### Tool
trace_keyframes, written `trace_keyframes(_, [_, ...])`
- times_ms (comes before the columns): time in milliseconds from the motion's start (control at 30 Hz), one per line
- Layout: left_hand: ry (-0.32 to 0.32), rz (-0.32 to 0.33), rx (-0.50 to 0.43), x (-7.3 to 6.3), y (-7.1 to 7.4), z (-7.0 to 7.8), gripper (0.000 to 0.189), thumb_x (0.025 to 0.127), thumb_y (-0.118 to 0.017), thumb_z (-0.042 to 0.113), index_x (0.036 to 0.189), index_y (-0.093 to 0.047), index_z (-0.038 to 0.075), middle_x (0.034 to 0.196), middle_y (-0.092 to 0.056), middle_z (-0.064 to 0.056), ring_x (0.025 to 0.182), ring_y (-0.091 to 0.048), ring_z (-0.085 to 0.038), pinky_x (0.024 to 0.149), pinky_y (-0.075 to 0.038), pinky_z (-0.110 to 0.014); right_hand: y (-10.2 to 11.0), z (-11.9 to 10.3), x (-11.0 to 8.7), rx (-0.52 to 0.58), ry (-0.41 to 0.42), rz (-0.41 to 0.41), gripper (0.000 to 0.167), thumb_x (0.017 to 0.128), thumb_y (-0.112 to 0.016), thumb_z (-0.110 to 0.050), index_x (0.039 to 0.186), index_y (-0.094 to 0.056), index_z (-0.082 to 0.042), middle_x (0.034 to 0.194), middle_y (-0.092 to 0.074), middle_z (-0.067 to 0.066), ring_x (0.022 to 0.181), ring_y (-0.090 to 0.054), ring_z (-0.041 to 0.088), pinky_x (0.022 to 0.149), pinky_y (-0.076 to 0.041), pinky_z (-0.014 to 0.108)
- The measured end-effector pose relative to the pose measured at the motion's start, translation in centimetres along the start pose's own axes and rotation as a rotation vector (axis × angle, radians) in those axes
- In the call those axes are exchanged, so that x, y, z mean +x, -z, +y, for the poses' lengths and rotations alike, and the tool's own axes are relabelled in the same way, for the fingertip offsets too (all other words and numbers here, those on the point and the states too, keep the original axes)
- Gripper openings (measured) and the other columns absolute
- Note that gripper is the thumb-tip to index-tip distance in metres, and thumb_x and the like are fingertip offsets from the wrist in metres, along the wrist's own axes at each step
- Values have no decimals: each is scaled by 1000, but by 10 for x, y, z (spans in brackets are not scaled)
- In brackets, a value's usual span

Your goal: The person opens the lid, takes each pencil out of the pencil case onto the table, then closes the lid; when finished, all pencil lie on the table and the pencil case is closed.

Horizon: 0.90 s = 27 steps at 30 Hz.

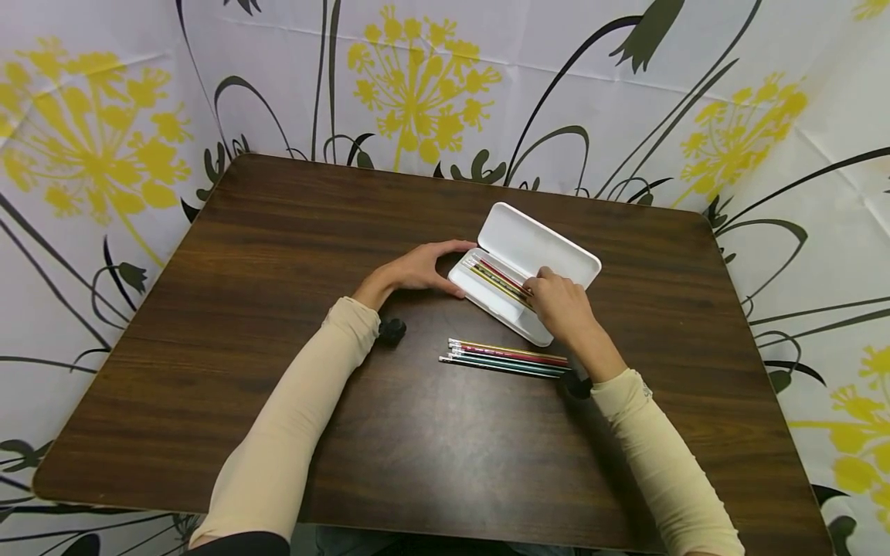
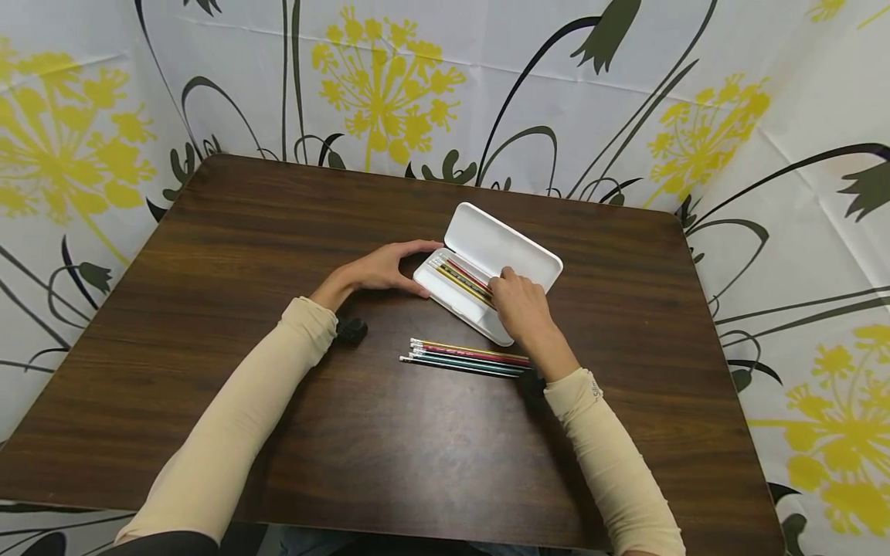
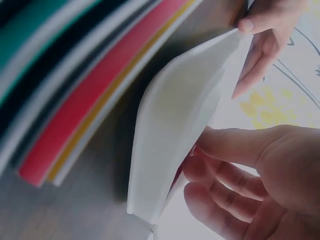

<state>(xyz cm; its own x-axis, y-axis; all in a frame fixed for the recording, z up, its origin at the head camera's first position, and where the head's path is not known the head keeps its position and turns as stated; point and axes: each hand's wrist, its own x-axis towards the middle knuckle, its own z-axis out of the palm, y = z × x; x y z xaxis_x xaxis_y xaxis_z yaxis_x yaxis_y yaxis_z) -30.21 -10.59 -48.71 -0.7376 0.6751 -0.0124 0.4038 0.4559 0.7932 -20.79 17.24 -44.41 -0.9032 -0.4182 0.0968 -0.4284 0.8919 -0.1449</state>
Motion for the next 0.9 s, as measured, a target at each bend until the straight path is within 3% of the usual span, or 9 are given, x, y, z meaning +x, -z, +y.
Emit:
trace_keyframes(233, [-4,-4,3,0,0,1,92,71,-89,36,149,-43,23,148,-43,4,133,-37,-14,108,-29,-35,-3,-1,-1,40,-58,22,15,88,-70,-8,101,-77,-12,85,-65,9,79,-61,30,57,-48,49])
trace_keyframes(500, [-10,2,9,-2,0,2,91,72,-89,32,149,-43,20,148,-43,1,134,-36,-15,109,-28,-36,-2,-2,-4,47,-52,140,12,86,-71,-7,95,-78,-12,80,-66,5,77,-59,26,55,-48,48])
trace_keyframes(733, [-1,-2,21,-3,0,3,92,72,-89,33,150,-42,20,149,-42,0,135,-35,-16,109,-28,-37,30,2,-5,69,-23,284,12,86,-73,-6,95,-79,-12,80,-68,3,75,-58,22,52,-47,41])
trace_keyframes(900, [-18,8,6,-2,-1,2,91,72,-89,31,149,-42,20,149,-43,2,134,-36,-15,109,-28,-36,52,3,-11,72,-19,308,14,87,-73,-8,99,-79,-14,85,-69,2,77,-56,21,53,-46,41])
